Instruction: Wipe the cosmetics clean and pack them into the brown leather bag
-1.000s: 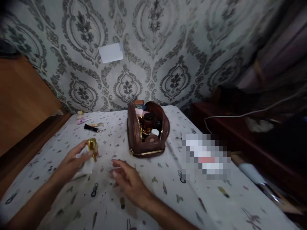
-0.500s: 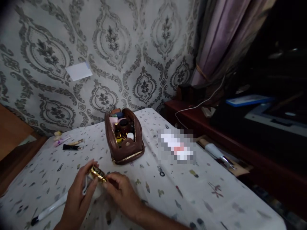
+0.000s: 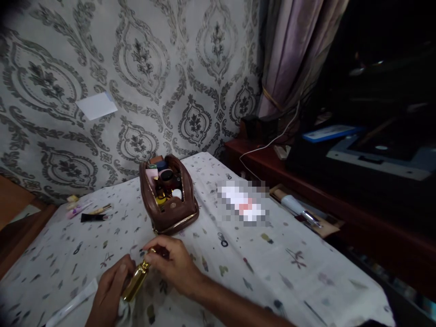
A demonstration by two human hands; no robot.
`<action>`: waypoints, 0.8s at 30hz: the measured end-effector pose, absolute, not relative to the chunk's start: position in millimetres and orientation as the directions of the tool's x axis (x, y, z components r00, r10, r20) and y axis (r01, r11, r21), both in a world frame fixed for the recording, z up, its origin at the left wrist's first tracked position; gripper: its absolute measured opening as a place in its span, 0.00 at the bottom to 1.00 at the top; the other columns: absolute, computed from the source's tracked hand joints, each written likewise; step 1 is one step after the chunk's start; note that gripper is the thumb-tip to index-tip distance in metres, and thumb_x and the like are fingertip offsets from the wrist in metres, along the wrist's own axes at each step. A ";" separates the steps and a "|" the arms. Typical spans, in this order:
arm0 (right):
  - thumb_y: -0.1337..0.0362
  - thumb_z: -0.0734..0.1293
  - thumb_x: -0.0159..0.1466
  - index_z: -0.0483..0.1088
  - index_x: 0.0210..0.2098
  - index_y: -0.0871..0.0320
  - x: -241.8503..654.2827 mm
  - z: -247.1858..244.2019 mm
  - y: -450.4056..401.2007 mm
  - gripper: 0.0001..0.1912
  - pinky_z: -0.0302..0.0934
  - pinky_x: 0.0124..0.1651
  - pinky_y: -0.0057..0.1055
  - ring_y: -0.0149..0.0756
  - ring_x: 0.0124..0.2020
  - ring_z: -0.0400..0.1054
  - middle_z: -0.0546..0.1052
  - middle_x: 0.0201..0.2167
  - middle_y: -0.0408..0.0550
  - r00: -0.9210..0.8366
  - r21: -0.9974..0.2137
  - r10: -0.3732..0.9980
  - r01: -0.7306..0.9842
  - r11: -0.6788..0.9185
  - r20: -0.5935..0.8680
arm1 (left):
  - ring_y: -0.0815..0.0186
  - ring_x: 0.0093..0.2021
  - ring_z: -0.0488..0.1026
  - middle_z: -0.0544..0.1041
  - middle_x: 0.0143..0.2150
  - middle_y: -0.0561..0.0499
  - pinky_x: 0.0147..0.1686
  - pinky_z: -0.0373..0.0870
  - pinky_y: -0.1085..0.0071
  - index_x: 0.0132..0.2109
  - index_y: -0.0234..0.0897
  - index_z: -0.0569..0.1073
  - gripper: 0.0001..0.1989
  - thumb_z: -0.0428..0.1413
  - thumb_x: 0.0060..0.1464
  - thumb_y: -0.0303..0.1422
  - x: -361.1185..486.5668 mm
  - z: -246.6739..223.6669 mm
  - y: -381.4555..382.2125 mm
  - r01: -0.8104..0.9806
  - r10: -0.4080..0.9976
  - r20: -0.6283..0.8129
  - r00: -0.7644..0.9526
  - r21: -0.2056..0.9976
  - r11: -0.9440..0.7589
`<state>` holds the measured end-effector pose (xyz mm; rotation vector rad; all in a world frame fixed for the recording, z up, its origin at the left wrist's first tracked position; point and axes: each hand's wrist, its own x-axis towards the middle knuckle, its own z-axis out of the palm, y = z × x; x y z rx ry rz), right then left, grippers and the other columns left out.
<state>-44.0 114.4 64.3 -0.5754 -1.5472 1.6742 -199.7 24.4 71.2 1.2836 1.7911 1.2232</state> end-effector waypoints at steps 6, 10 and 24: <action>0.47 0.72 0.56 0.77 0.39 0.59 -45.2 60.8 118.3 0.22 0.59 0.30 0.25 0.26 0.25 0.63 0.72 0.28 0.41 -0.737 -0.942 0.665 -0.296 -0.158 0.120 | 0.65 0.28 0.64 0.68 0.23 0.54 0.30 0.63 0.71 0.25 0.38 0.67 0.28 0.48 0.55 0.59 -203.1 63.7 34.2 0.239 0.940 -0.098 -0.327 0.954 0.182; 0.50 0.73 0.55 0.80 0.36 0.58 -45.7 62.3 112.2 0.18 0.60 0.34 0.26 0.28 0.29 0.65 0.73 0.29 0.43 -0.761 -0.952 0.627 -0.290 -0.098 0.167 | 0.63 0.29 0.68 0.71 0.24 0.53 0.32 0.66 0.70 0.25 0.38 0.69 0.31 0.50 0.50 0.63 -216.4 50.7 39.7 0.196 0.925 -0.191 -0.327 0.944 0.264; 0.64 0.72 0.53 0.77 0.29 0.58 -53.7 49.5 105.2 0.05 0.61 0.33 0.25 0.29 0.28 0.66 0.73 0.27 0.42 -0.610 -0.983 0.784 -0.184 0.003 0.117 | 0.52 0.55 0.72 0.76 0.52 0.45 0.55 0.69 0.62 0.54 0.39 0.70 0.29 0.61 0.48 0.47 -192.7 54.8 28.5 0.342 0.982 0.026 -0.189 0.939 0.041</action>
